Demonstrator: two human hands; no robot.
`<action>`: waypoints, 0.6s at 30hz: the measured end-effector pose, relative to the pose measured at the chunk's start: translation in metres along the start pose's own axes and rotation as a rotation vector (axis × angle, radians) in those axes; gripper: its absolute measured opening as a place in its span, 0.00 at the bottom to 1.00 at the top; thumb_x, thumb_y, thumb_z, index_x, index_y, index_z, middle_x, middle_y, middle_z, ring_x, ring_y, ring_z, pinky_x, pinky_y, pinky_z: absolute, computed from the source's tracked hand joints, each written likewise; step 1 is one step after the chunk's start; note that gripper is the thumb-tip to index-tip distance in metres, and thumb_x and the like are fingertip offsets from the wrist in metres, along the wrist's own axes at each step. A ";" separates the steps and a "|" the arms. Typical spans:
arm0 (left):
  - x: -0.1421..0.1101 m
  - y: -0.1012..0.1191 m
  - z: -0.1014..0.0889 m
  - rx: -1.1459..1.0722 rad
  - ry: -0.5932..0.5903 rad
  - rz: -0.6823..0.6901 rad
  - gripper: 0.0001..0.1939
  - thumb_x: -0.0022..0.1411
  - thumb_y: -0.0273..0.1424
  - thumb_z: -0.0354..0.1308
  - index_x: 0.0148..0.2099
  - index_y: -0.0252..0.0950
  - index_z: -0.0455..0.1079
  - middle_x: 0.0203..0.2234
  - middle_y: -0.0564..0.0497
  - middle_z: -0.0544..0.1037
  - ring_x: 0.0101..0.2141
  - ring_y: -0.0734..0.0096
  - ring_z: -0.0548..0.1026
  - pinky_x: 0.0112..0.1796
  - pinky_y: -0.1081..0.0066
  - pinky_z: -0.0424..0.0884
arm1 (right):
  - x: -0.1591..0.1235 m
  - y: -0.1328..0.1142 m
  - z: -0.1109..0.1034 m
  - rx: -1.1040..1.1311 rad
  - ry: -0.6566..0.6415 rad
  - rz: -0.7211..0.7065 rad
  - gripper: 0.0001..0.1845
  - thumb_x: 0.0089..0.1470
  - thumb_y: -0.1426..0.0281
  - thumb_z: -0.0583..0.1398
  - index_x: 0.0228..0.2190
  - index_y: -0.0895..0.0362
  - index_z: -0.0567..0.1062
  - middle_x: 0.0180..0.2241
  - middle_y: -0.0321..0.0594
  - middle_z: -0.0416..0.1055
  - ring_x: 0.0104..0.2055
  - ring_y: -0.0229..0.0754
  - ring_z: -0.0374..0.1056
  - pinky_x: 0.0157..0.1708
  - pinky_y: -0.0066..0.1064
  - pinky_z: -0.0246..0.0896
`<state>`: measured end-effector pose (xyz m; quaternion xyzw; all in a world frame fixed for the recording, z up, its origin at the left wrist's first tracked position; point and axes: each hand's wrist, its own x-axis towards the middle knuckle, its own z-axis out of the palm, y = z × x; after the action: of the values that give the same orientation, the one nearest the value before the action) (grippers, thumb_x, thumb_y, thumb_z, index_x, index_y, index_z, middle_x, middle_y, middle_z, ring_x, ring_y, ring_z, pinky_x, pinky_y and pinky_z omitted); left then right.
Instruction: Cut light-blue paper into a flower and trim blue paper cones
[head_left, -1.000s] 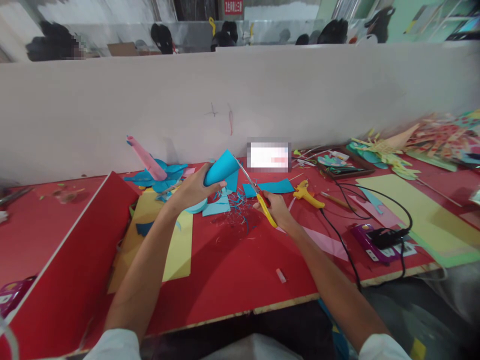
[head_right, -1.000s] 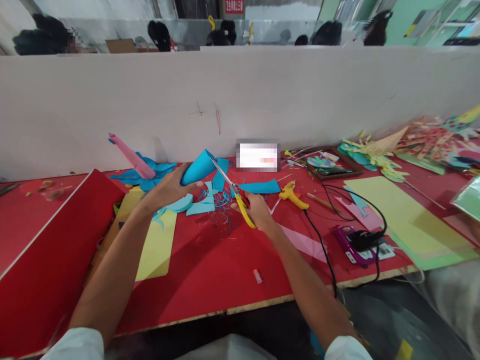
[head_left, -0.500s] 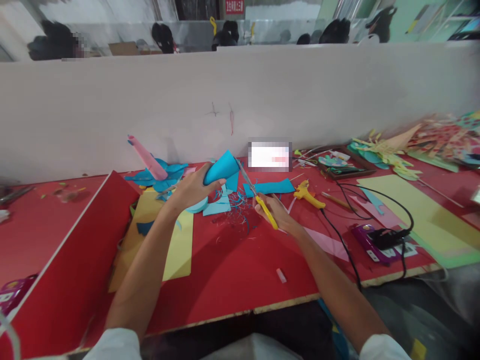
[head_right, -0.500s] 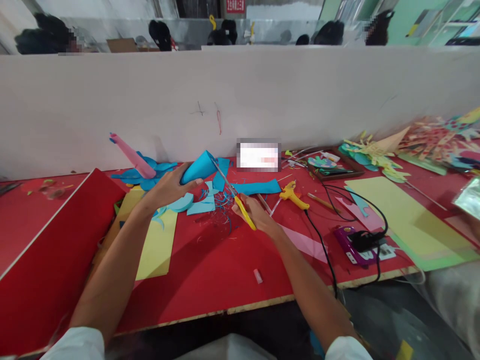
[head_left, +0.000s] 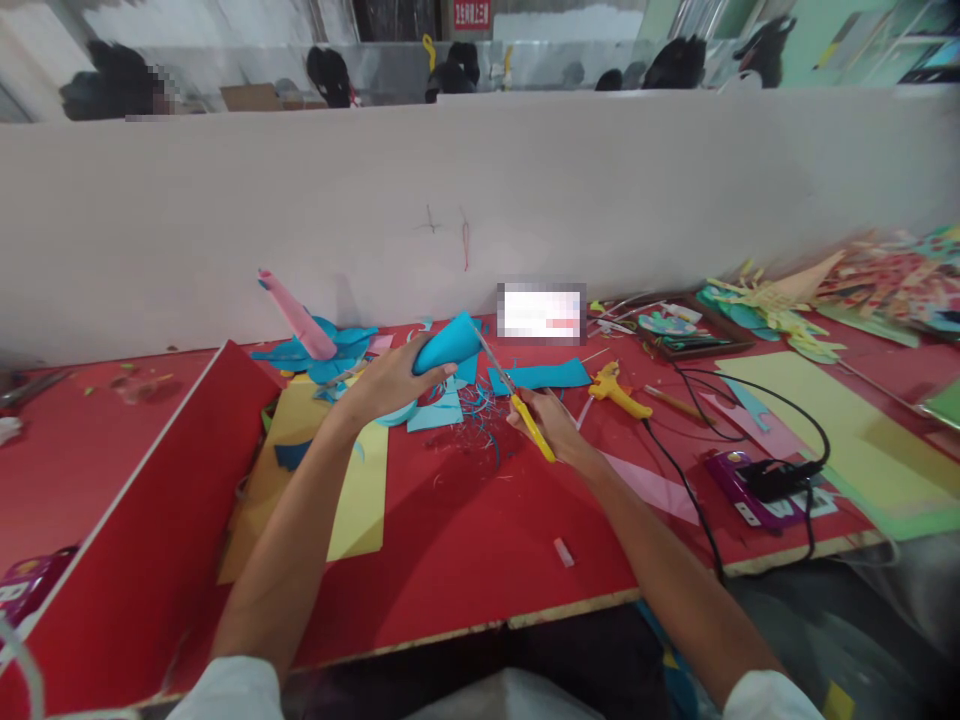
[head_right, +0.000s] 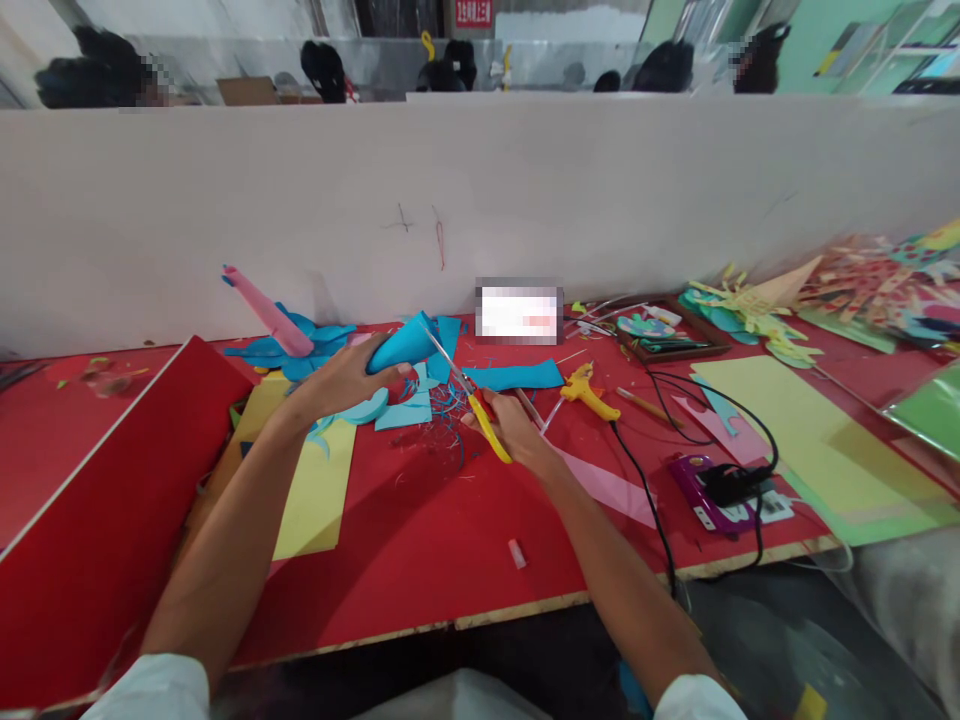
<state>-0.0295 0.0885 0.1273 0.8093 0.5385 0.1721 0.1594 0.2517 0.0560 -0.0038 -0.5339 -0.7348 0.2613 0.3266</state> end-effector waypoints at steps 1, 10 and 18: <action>0.000 0.001 0.001 0.000 0.002 0.004 0.44 0.68 0.62 0.50 0.73 0.36 0.63 0.54 0.37 0.82 0.53 0.44 0.79 0.52 0.54 0.73 | 0.000 -0.001 0.000 -0.011 0.005 0.002 0.15 0.59 0.55 0.63 0.30 0.52 0.70 0.27 0.37 0.74 0.29 0.44 0.68 0.30 0.33 0.55; 0.002 0.005 0.005 -0.042 -0.012 0.009 0.40 0.69 0.60 0.50 0.70 0.35 0.65 0.41 0.42 0.82 0.43 0.50 0.81 0.45 0.57 0.73 | 0.002 -0.014 -0.001 0.051 0.036 0.038 0.12 0.58 0.62 0.63 0.27 0.52 0.68 0.27 0.41 0.75 0.31 0.45 0.69 0.31 0.34 0.58; 0.001 0.008 0.004 -0.067 -0.023 -0.014 0.39 0.69 0.60 0.50 0.67 0.35 0.67 0.38 0.43 0.82 0.40 0.51 0.81 0.42 0.58 0.72 | 0.001 -0.014 0.001 0.086 0.077 0.033 0.13 0.56 0.62 0.65 0.25 0.52 0.69 0.28 0.41 0.75 0.32 0.47 0.70 0.32 0.35 0.62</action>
<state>-0.0208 0.0867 0.1274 0.8016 0.5362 0.1795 0.1940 0.2423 0.0530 0.0055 -0.5412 -0.7007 0.2774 0.3731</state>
